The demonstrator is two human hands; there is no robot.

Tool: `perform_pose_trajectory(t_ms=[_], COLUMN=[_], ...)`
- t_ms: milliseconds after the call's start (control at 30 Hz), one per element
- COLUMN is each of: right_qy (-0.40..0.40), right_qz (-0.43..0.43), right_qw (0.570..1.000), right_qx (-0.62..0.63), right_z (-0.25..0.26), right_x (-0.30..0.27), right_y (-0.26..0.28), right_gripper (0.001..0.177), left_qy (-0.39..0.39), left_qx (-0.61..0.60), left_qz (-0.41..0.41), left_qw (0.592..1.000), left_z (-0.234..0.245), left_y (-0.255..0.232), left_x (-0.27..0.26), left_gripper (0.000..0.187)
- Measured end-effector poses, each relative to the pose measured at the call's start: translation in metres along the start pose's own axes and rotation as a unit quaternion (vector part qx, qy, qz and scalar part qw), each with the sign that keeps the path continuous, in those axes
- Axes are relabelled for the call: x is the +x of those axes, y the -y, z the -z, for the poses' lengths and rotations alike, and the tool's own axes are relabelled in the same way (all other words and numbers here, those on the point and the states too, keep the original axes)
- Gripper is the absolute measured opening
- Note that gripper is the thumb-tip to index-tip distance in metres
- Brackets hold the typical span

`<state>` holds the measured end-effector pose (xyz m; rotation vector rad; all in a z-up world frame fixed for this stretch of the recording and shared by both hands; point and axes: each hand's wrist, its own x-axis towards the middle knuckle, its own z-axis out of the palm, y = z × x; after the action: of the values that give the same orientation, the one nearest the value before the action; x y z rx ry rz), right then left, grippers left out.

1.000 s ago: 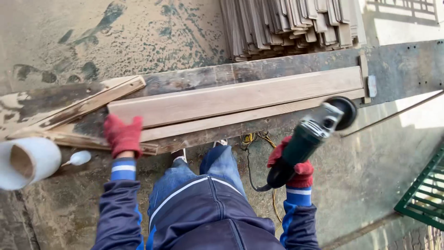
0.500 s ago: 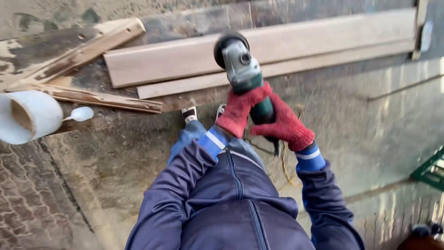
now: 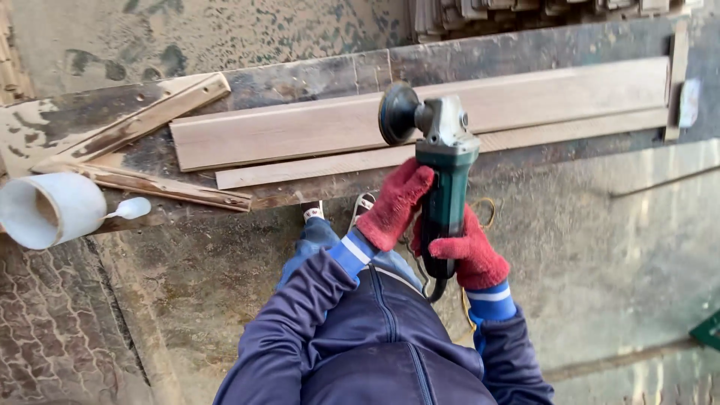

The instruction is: Sanding a wooden plank using an angle grinder with a sanding disc attachment on a workbench.

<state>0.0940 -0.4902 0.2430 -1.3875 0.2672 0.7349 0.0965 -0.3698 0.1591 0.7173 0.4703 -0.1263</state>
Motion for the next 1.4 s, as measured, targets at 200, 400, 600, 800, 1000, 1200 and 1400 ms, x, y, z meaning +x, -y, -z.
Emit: perform_pose_trajectory(t_ms=[200, 400, 600, 800, 1000, 1200, 1400], right_qy=[-0.039, -0.049, -0.017, -0.088, -0.099, -0.11, -0.173], right_qz=[-0.018, -0.014, -0.006, 0.019, 0.043, 0.086, 0.251], right_qw=[0.994, 0.985, 0.989, 0.977, 0.986, 0.981, 0.937], right_qx=[-0.096, -0.164, -0.144, -0.191, -0.125, -0.134, -0.171], right_z=[0.004, 0.023, -0.014, -0.045, -0.069, -0.078, -0.13], right_x=[0.0, -0.006, -0.024, -0.026, -0.027, -0.025, -0.038], right_y=[-0.013, -0.052, -0.043, -0.053, -0.068, -0.084, -0.033], right_gripper=[0.08, 0.067, 0.071, 0.074, 0.077, 0.062, 0.074], left_qy=[-0.078, -0.012, -0.032, -0.145, -0.121, 0.165, 0.058], left_qx=[0.092, -0.09, -0.121, 0.169, 0.08, 0.038, 0.085], left_qz=[0.008, -0.04, 0.005, -0.077, 0.023, 0.035, 0.082], left_qw=[0.993, 0.995, 0.992, 0.972, 0.989, 0.985, 0.991], left_z=[-0.014, 0.022, 0.037, 0.032, 0.008, 0.048, 0.1], left_y=[0.001, 0.045, 0.038, 0.021, -0.07, -0.101, -0.077], left_x=[-0.013, -0.01, -0.027, -0.04, -0.078, -0.084, -0.079], left_gripper=[0.053, 0.017, 0.029, 0.044, 0.053, 0.033, 0.058])
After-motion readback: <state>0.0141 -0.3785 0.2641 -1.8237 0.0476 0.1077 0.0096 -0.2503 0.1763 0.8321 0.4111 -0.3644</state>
